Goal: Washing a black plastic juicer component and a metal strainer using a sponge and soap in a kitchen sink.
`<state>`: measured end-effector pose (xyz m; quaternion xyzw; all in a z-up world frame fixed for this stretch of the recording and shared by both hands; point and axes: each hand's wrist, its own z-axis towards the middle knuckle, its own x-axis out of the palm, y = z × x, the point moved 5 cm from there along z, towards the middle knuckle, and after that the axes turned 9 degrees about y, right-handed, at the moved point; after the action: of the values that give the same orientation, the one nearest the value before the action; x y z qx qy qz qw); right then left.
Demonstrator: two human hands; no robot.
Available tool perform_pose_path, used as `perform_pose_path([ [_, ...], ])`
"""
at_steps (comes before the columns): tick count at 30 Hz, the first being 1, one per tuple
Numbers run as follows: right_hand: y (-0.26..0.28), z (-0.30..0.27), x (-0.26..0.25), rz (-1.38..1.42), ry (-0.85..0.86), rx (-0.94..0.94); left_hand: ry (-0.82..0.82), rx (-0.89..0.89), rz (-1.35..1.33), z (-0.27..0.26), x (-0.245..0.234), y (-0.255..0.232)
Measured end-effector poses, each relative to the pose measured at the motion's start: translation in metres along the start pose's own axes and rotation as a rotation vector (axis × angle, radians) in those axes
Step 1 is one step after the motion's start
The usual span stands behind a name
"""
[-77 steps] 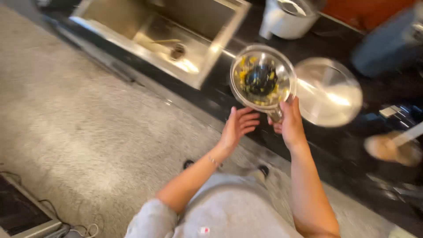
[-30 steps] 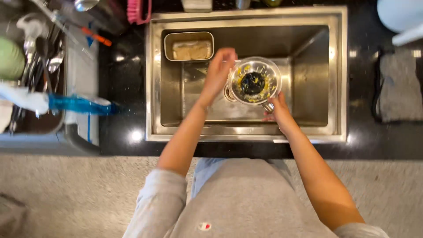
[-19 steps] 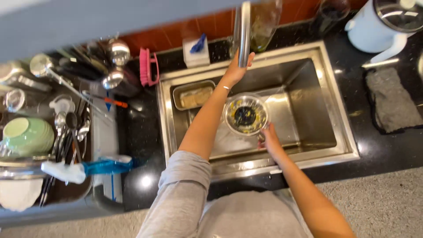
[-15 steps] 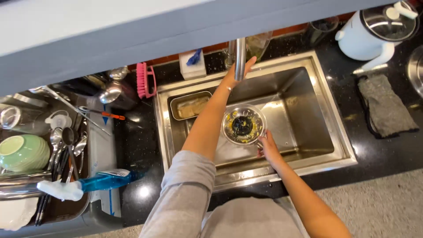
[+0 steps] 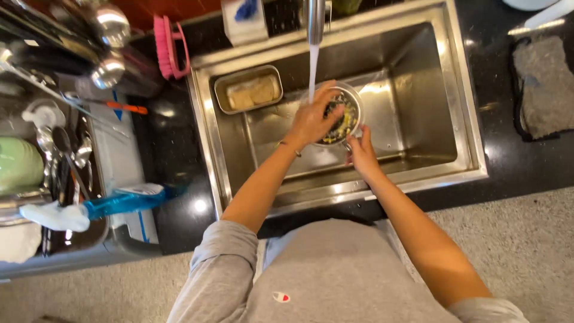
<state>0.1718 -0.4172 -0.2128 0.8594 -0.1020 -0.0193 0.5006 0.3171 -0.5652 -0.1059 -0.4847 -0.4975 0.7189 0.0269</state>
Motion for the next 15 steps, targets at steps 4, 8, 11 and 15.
perform_pose_path([
  [4,0.020,-0.008,0.010,-0.095,0.023,0.038,0.076,-0.081,0.138,-0.027,0.018,-0.005],
  [8,0.031,-0.006,0.010,-0.302,0.049,0.055,0.006,-0.146,0.009,-0.045,0.044,0.043],
  [11,0.039,0.003,0.001,-0.414,0.110,0.078,-0.131,-0.174,-0.099,-0.055,0.043,0.048],
  [15,0.033,0.030,-0.025,-0.476,0.205,0.081,-0.340,-0.321,-0.234,-0.066,0.035,0.061],
])
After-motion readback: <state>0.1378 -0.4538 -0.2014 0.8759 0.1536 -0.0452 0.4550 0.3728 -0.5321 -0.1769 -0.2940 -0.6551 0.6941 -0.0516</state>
